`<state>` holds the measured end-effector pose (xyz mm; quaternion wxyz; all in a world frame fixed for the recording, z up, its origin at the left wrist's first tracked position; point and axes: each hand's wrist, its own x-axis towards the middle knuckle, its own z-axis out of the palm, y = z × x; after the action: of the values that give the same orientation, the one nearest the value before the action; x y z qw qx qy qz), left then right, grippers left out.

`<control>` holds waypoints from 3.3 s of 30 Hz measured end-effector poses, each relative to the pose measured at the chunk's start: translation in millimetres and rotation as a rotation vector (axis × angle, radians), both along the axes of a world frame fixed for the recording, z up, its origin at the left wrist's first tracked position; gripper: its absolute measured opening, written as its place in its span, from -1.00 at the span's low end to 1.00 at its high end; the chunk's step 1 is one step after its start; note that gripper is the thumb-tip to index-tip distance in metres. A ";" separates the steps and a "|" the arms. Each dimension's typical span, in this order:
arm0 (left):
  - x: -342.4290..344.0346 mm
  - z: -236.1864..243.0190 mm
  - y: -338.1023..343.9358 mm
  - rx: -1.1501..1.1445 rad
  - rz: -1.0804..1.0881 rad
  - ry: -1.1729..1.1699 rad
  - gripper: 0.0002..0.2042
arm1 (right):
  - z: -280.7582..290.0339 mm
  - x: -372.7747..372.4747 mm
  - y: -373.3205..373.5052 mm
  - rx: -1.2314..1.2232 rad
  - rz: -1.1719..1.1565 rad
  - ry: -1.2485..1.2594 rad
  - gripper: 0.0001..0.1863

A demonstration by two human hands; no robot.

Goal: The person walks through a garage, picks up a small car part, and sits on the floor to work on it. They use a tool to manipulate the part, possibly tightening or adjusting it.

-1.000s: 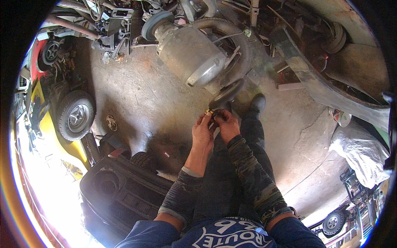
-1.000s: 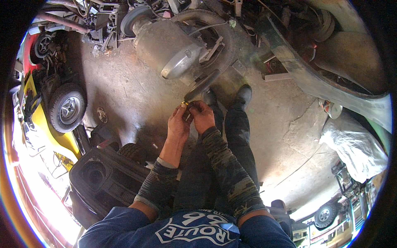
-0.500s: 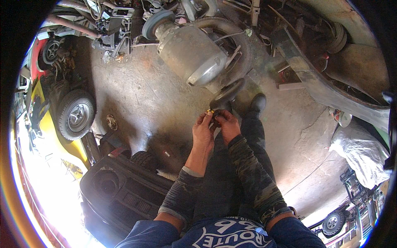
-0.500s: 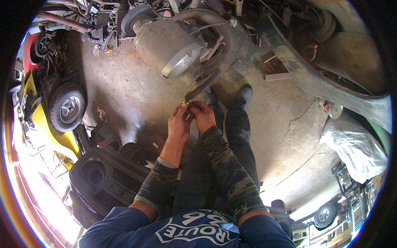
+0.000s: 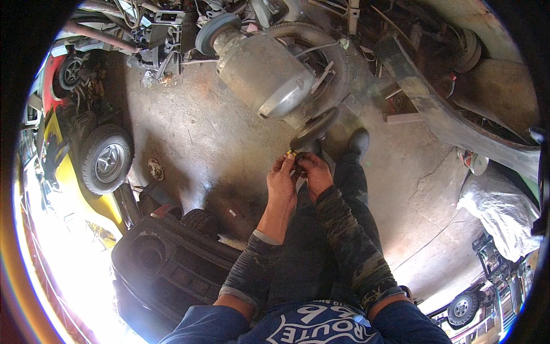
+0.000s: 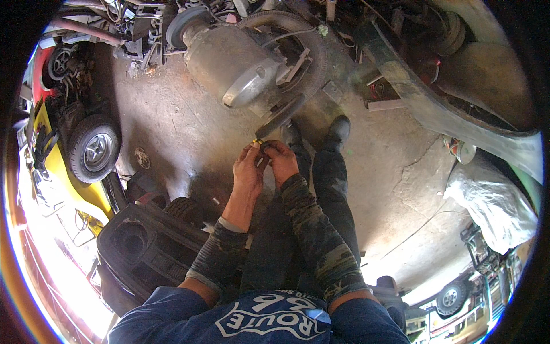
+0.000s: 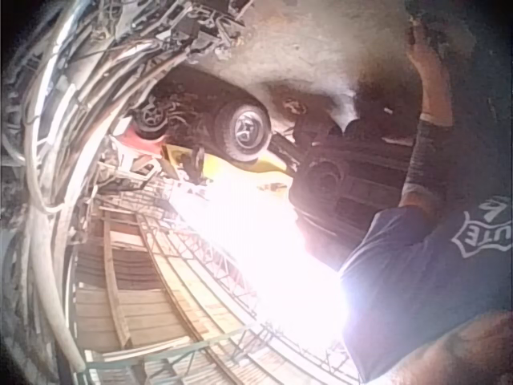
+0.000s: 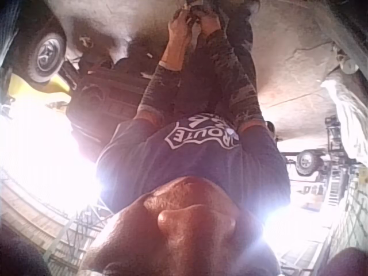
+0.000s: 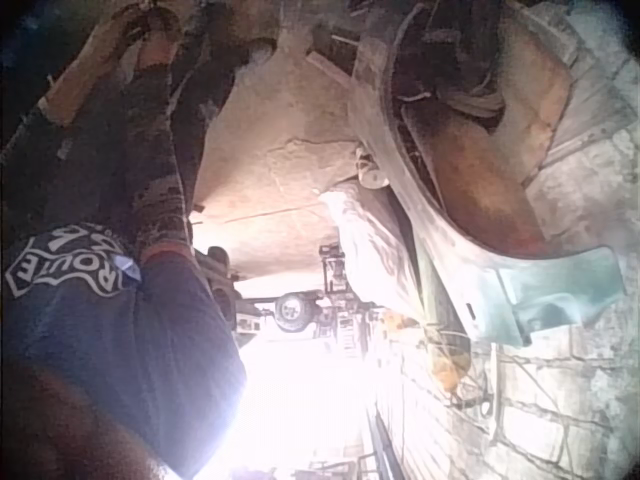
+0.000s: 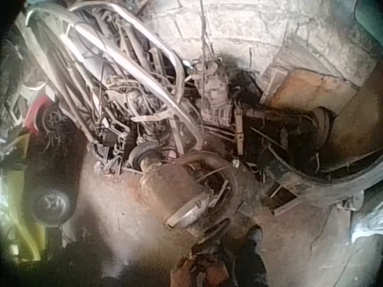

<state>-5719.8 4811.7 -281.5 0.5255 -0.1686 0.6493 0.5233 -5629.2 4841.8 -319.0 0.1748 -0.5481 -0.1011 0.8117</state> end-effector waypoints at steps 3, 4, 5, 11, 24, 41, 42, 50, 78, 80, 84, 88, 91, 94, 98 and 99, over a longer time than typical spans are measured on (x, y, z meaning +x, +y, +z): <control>1.1 -0.1 1.3 -0.012 0.006 0.004 -0.77 | -0.9 0.7 -0.3 -0.027 -0.015 0.026 -0.78; 1.3 0.1 1.8 -0.014 0.009 0.007 -0.77 | -1.3 0.5 -0.1 -0.034 -0.019 0.029 -0.78; 1.6 0.7 2.2 -0.016 0.012 0.010 -0.77 | -1.2 0.6 0.0 -0.045 -0.020 0.027 -0.78; 1.7 2.5 2.5 -0.009 0.000 0.002 -0.76 | -0.8 1.1 0.7 -0.066 -0.026 0.046 -0.77; 0.8 -2.0 -1.4 0.022 -0.007 0.005 -0.74 | 4.2 -3.3 0.1 0.153 0.100 -0.109 -0.78; 0.1 -3.7 -4.2 0.041 -0.001 -0.036 -0.69 | 1.4 -5.8 -7.3 0.510 0.164 -0.328 -0.79; 0.3 -3.6 -4.2 0.036 0.001 -0.037 -0.69 | 3.0 -5.1 -6.3 0.535 0.187 -0.350 -0.79; 3.5 -2.1 -3.1 0.047 0.009 -0.040 -0.69 | 9.5 -2.4 -1.5 0.548 0.228 -0.399 -0.77; 7.1 1.1 2.2 -0.008 -0.020 0.013 -0.80 | 12.7 0.8 7.2 0.024 -0.002 -0.069 -0.80; 8.2 0.7 2.1 -0.018 -0.016 0.002 -0.81 | 10.5 1.7 6.7 -0.004 -0.008 -0.070 -0.80; 9.3 -1.6 1.6 -0.008 -0.004 -0.003 -0.82 | 5.9 2.9 5.5 -0.037 -0.008 -0.069 -0.82; 10.2 -0.5 -0.3 -0.016 -0.012 0.004 -0.83 | 6.1 5.0 4.2 -0.034 -0.021 -0.027 -0.82; 12.3 1.6 -2.1 -0.015 0.022 0.003 -0.85 | 7.2 6.8 3.8 0.033 0.009 -0.015 -0.82; 13.7 1.8 -2.4 0.002 0.043 0.000 -0.87 | 4.9 6.3 5.5 0.108 0.063 -0.052 -0.82; 12.3 2.0 -2.5 0.024 0.032 0.009 -0.89 | 1.2 4.9 7.0 0.109 0.105 -0.069 -0.82; 12.1 2.3 -2.3 0.019 0.036 0.010 -0.89 | 1.0 4.8 6.7 0.097 0.083 -0.039 -0.82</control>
<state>-5707.7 4809.3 -279.2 0.5144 -0.1726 0.6437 0.5396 -5624.4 4848.5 -318.0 0.1654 -0.5502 -0.1662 0.8014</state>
